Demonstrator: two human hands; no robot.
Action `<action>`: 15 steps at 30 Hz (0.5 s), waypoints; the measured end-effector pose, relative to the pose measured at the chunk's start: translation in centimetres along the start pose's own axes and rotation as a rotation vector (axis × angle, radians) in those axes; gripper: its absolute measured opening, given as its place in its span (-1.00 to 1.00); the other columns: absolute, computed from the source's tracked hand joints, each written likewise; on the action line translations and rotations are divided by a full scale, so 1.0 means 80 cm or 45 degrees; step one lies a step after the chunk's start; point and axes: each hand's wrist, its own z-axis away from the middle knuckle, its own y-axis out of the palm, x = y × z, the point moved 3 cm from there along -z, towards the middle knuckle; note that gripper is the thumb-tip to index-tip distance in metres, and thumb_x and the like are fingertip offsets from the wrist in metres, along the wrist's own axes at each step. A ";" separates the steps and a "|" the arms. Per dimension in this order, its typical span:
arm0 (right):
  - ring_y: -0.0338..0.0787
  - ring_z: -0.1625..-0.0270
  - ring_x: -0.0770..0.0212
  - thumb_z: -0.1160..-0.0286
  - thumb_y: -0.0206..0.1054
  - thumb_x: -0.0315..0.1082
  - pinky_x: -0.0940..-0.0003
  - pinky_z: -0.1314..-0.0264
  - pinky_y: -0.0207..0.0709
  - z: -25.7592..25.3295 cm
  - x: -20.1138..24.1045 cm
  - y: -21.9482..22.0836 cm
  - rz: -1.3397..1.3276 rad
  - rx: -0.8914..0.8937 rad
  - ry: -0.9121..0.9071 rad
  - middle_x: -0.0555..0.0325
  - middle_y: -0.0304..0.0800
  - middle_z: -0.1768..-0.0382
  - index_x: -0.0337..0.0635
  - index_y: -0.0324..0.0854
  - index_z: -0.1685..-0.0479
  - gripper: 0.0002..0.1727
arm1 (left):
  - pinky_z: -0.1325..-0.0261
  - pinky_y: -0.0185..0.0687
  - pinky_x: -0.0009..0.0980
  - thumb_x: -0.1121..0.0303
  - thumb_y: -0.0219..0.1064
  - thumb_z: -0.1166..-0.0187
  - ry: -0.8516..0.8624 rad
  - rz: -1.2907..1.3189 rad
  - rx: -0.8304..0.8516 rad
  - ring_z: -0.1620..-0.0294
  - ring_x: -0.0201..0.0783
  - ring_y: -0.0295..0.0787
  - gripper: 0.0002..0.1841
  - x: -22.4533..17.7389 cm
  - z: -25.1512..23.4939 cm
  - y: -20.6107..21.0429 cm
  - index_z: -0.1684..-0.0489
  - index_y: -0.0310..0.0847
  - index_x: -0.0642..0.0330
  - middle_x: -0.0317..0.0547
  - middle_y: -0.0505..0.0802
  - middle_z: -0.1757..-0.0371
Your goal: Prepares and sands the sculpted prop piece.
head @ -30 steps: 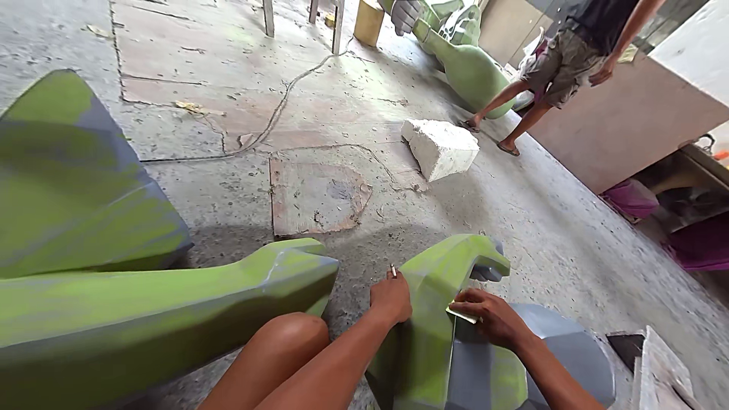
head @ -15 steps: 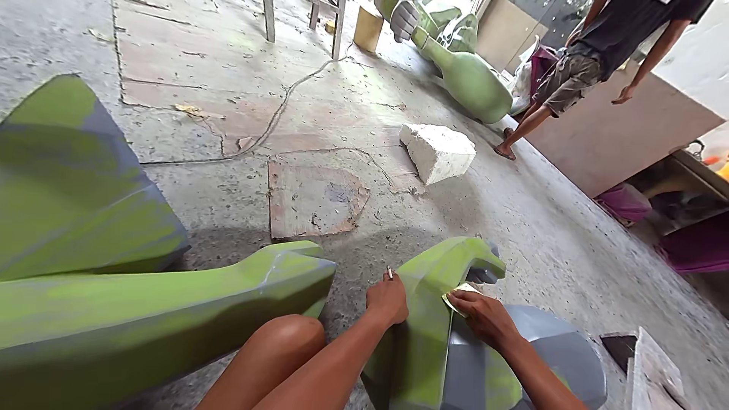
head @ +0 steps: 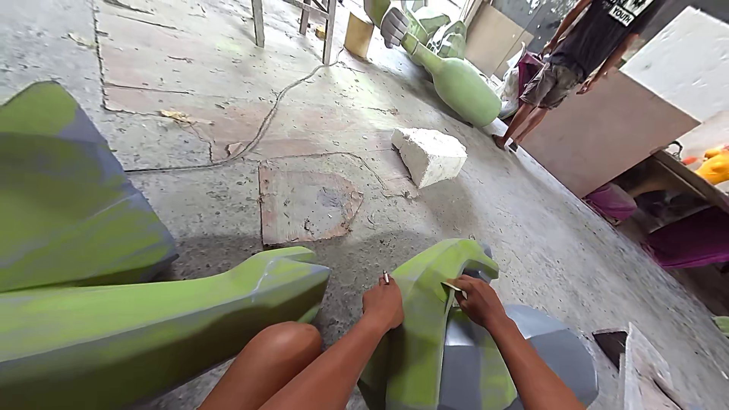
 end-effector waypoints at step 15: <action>0.83 -0.21 0.18 -0.65 0.07 -0.24 0.11 -0.26 0.70 0.011 0.006 0.004 -0.087 -0.101 0.022 0.19 0.84 -0.20 0.23 0.71 -0.45 -0.52 | -0.14 0.69 0.21 0.22 0.49 -0.20 0.005 0.000 0.000 -0.27 0.25 0.75 0.01 0.001 0.002 -0.001 -0.76 0.06 0.43 0.34 0.64 -0.46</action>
